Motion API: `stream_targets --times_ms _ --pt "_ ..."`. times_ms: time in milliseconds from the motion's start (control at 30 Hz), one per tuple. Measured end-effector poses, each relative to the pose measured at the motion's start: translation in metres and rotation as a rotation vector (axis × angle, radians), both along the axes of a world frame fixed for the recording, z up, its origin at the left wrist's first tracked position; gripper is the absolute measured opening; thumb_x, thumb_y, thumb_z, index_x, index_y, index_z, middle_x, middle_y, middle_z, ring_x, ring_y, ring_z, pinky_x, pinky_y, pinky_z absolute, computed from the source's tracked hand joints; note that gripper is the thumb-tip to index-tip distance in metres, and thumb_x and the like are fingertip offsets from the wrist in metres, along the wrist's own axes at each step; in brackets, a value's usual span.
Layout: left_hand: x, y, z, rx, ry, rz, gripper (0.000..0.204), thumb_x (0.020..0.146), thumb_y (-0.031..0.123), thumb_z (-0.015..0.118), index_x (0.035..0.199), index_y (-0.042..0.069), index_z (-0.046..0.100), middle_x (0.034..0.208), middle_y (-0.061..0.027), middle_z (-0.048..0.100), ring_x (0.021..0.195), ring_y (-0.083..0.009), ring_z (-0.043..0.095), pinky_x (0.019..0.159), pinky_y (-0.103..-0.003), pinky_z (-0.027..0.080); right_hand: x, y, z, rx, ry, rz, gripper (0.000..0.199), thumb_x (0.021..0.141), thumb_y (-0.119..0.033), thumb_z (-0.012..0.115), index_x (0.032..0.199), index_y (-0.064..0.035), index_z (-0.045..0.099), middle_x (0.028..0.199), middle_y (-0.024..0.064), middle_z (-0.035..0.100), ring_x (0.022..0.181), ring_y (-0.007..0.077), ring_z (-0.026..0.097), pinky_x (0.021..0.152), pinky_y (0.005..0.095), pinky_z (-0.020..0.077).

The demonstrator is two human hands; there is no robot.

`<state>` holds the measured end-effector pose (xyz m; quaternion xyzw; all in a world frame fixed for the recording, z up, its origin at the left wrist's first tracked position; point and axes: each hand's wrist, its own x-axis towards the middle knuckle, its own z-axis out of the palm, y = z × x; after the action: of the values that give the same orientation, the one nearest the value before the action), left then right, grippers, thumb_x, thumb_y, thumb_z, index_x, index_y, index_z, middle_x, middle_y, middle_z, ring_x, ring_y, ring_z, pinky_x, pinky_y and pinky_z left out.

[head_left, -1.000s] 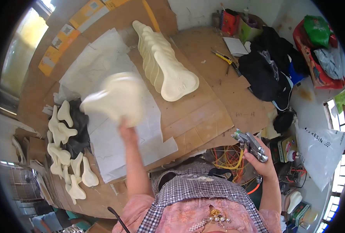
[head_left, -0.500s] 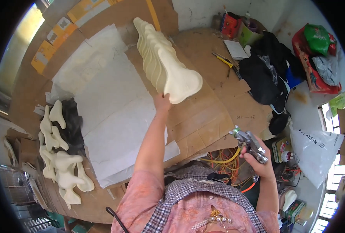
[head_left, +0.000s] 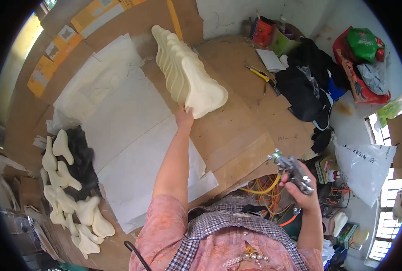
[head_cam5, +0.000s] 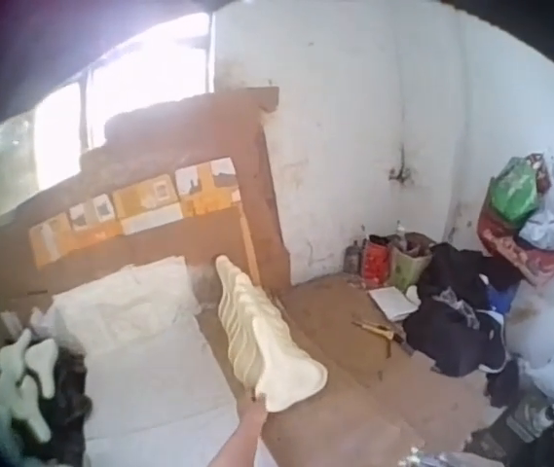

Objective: Sort and arrange foam saddle parts from a bag onto a workbench and apply a spray coating.

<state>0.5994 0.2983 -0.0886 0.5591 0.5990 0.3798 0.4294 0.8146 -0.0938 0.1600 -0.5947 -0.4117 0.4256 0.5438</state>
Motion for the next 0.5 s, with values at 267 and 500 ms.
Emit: stream_targets --times_ms 267,500 --pt "-0.060 -0.026 0.125 0.175 -1.237 0.238 0.028 0.092 0.028 0.051 0.107 0.005 0.055 0.097 -0.0082 0.061 0.081 -0.0254 0.059 0.078 -0.040 0.048 0.024 0.049 0.011 0.077 0.016 -0.045 0.058 0.078 -0.007 0.066 0.129 0.0044 0.040 0.088 0.0072 0.059 0.077 0.0124 0.058 0.071 0.0270 0.0501" --pt "-0.018 0.040 -0.012 0.233 0.261 0.124 0.037 0.087 0.024 0.056 0.120 0.007 0.054 0.106 -0.0102 0.060 0.094 -0.0197 0.059 0.082 -0.039 0.047 0.039 0.068 0.013 0.110 0.058 0.115 0.060 0.077 -0.008 0.067 0.129 0.0043 0.040 0.088 0.0072 0.059 0.077 0.0135 0.057 0.073 0.0271 0.0488"
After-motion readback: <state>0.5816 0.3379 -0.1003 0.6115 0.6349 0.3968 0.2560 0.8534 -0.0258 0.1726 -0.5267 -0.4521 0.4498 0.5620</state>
